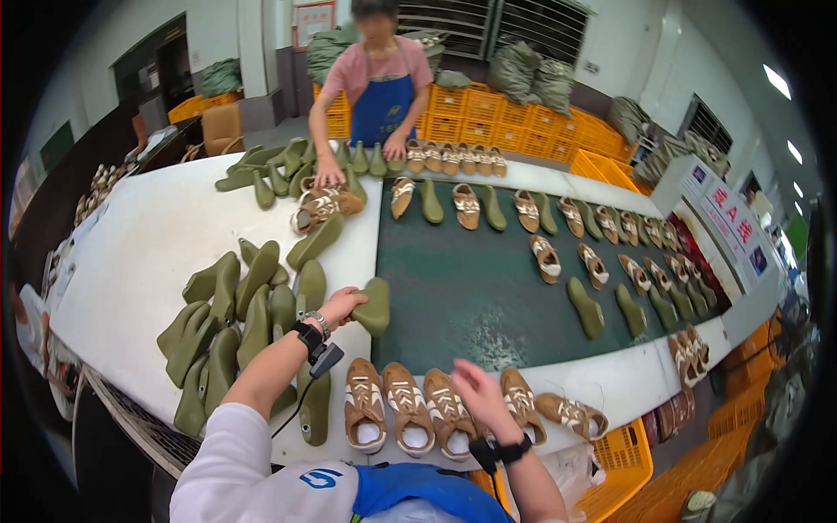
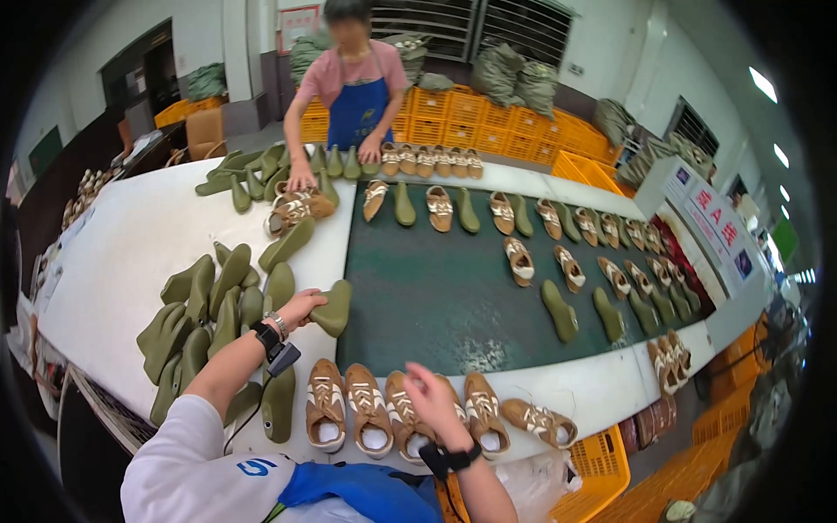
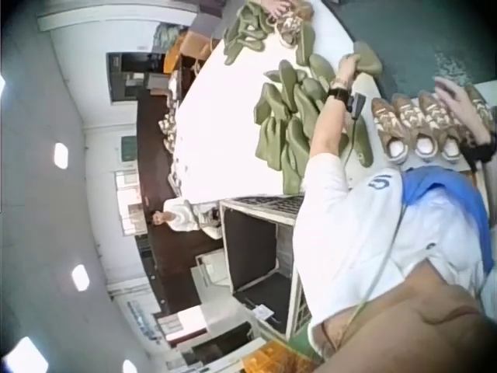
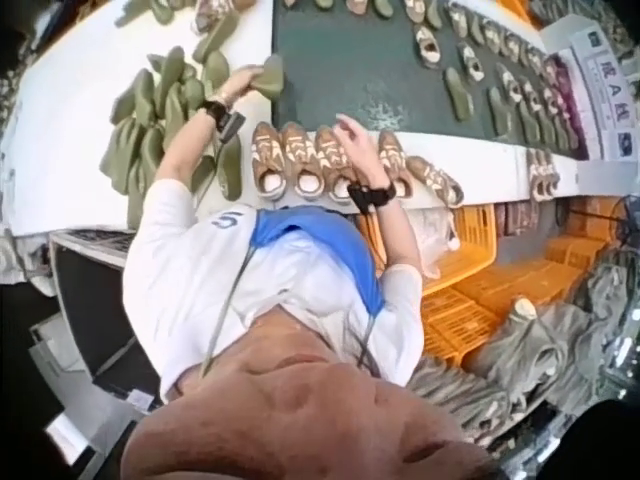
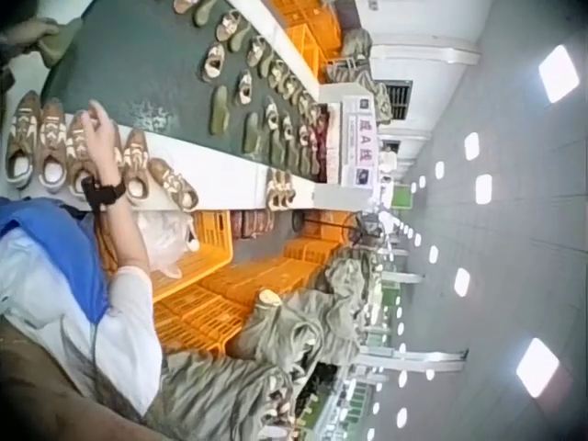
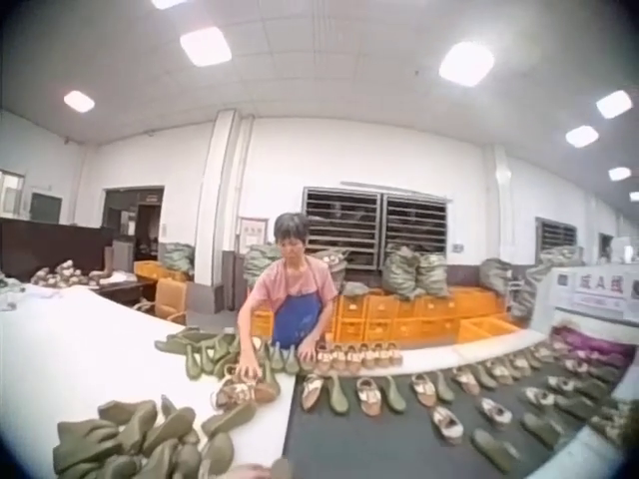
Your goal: Organizing shoes and green shoe lasts on a conveyor belt and in sorting bags in a manufacturing facility.
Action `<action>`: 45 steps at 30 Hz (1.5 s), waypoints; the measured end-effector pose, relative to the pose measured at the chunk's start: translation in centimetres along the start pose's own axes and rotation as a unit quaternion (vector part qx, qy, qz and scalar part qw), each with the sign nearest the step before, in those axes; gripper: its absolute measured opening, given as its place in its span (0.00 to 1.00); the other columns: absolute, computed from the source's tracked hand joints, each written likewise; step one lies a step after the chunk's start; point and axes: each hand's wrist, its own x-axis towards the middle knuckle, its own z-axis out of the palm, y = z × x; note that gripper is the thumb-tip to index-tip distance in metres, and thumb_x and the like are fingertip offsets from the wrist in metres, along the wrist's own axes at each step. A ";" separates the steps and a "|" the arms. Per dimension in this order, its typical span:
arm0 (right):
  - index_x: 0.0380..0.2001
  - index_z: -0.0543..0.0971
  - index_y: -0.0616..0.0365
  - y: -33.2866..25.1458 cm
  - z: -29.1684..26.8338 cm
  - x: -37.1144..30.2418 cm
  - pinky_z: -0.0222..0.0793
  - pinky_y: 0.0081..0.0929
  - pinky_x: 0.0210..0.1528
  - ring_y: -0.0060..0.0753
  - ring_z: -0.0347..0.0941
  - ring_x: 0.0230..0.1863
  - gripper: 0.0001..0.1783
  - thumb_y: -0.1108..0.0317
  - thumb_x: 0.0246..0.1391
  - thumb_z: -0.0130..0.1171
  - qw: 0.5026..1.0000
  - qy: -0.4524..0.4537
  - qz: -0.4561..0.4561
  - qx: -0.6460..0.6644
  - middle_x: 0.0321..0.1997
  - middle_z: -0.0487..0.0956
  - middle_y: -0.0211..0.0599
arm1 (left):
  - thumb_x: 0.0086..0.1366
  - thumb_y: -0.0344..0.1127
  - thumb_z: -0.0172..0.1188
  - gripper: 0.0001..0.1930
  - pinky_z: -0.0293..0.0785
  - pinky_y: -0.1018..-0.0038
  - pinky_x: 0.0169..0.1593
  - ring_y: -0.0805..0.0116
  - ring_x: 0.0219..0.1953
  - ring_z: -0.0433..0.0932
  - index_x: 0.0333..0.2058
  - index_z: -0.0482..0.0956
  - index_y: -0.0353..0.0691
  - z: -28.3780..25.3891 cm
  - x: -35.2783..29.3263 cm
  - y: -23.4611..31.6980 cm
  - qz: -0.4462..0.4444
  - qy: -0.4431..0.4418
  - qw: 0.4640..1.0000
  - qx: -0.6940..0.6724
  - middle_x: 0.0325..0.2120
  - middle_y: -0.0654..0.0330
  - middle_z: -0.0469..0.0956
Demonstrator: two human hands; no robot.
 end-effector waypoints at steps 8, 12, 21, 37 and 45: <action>0.50 0.68 0.52 1.8 -2.4 7.2 0.69 0.34 0.44 0.34 0.70 0.45 0.23 0.50 0.57 0.48 0.832 0.029 0.189 0.520 0.45 0.74 0.34 | 0.59 0.42 0.55 0.31 0.72 0.72 0.30 0.68 0.28 0.76 0.59 0.57 0.40 15.5 -8.9 4.7 0.282 -0.123 0.944 0.120 0.31 0.55 0.77; 0.45 0.70 0.60 6.6 -9.9 9.3 0.71 0.34 0.39 0.40 0.72 0.37 0.25 0.49 0.55 0.51 0.769 0.025 0.260 0.583 0.38 0.75 0.45 | 0.61 0.36 0.55 0.29 0.72 0.76 0.34 0.75 0.27 0.74 0.60 0.57 0.42 13.0 -11.7 3.5 0.340 -0.247 0.870 0.256 0.27 0.61 0.76; 0.56 0.63 0.58 18.9 -18.3 16.4 0.68 0.41 0.48 0.43 0.70 0.51 0.32 0.49 0.54 0.51 0.901 0.274 0.240 0.235 0.50 0.72 0.49 | 0.57 0.33 0.57 0.20 0.73 0.76 0.31 0.73 0.25 0.76 0.48 0.71 0.35 2.5 -14.7 -7.0 0.193 0.004 0.948 0.255 0.24 0.58 0.78; 0.63 0.52 0.45 20.4 -19.1 13.4 0.67 0.46 0.46 0.55 0.72 0.45 0.38 0.64 0.47 0.50 0.876 0.054 0.222 -0.426 0.42 0.76 0.55 | 0.56 0.30 0.59 0.18 0.74 0.74 0.32 0.66 0.26 0.78 0.46 0.73 0.35 6.2 -19.7 -7.9 0.183 0.048 0.945 0.266 0.24 0.55 0.77; 0.57 0.64 0.49 14.8 -27.7 -4.6 0.67 0.31 0.50 0.48 0.70 0.50 0.38 0.74 0.36 0.58 0.753 -0.160 0.300 -0.564 0.47 0.74 0.52 | 0.57 0.27 0.57 0.17 0.72 0.76 0.32 0.69 0.26 0.76 0.47 0.71 0.35 7.4 -19.7 -7.0 0.232 -0.002 0.930 0.286 0.25 0.57 0.76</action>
